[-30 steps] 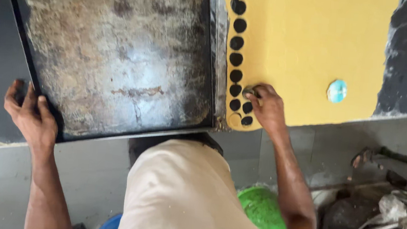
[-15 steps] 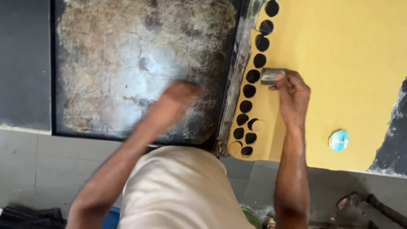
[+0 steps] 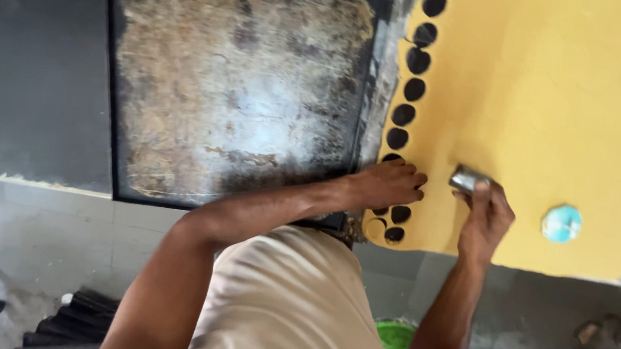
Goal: The person uses a metal cutter to stamp out round shapes from a sheet of yellow dough and places them onto a large black baking tray by hand.
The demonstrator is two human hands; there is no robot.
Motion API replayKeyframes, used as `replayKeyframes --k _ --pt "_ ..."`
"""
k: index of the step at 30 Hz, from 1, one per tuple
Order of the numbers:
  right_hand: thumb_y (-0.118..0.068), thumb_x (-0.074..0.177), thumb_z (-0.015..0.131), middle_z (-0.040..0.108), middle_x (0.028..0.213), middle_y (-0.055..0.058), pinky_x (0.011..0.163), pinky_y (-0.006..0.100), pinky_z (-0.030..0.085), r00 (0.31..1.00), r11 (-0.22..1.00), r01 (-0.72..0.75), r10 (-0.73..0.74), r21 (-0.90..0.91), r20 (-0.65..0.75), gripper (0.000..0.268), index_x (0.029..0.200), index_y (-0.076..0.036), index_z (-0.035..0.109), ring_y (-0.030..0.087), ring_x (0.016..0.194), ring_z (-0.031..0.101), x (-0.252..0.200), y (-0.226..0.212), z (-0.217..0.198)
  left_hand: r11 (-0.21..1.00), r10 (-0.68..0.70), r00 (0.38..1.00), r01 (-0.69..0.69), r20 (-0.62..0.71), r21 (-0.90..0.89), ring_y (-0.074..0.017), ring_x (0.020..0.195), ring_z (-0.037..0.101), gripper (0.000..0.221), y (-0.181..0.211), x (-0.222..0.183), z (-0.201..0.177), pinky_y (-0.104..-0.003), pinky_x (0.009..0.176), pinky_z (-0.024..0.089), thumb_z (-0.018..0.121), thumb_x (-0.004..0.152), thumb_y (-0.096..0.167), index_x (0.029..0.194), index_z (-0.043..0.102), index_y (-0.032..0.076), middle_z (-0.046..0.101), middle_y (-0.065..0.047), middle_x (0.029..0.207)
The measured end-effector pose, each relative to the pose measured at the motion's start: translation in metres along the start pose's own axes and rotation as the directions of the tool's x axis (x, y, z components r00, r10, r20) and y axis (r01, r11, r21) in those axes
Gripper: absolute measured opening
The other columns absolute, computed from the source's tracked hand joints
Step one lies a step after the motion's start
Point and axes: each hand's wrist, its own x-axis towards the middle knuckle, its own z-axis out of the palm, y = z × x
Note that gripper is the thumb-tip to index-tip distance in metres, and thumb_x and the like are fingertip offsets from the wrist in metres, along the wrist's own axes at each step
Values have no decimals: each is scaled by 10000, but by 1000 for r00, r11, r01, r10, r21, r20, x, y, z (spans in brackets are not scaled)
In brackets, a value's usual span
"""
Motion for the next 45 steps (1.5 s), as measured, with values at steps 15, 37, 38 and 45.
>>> replayKeyframes --k 15,37,38,45 --pt "-26 1085 608 648 1269 174 886 336 641 979 995 92 -84 -38 186 97 1106 57 654 209 1075 692 44 25 22 568 -808 519 565 -278 -598 -217 940 779 348 -234 -32 -108 -340 833 614 745 918 124 1254 705 48 754 -167 1165" --pt "143 878 634 548 1431 175 1024 426 572 849 464 519 -181 -718 496 273 1118 40 712 375 1295 600 -14 -22 42 797 -582 523 518 -622 -310 -373 1132 631 404 -199 -59 -104 -475 964 560 874 924 114 1257 697 -30 649 -245 1228" --pt "156 870 623 543 1427 179 1016 429 571 846 447 523 -165 -726 508 300 1137 56 716 374 1294 594 -20 -24 40 808 -561 513 510 -650 -296 -367 1139 629 394 -194 -64 -102 -476 974 563 866 920 107 1254 706 -28 654 -239 1239" --pt "147 890 610 538 1446 172 963 399 599 807 300 589 -257 -750 531 248 1074 43 740 352 1294 610 -33 -7 48 688 -721 494 433 -485 -582 -262 1001 714 265 -158 -102 -92 -363 844 657 728 999 108 1249 710 23 638 -196 1306"
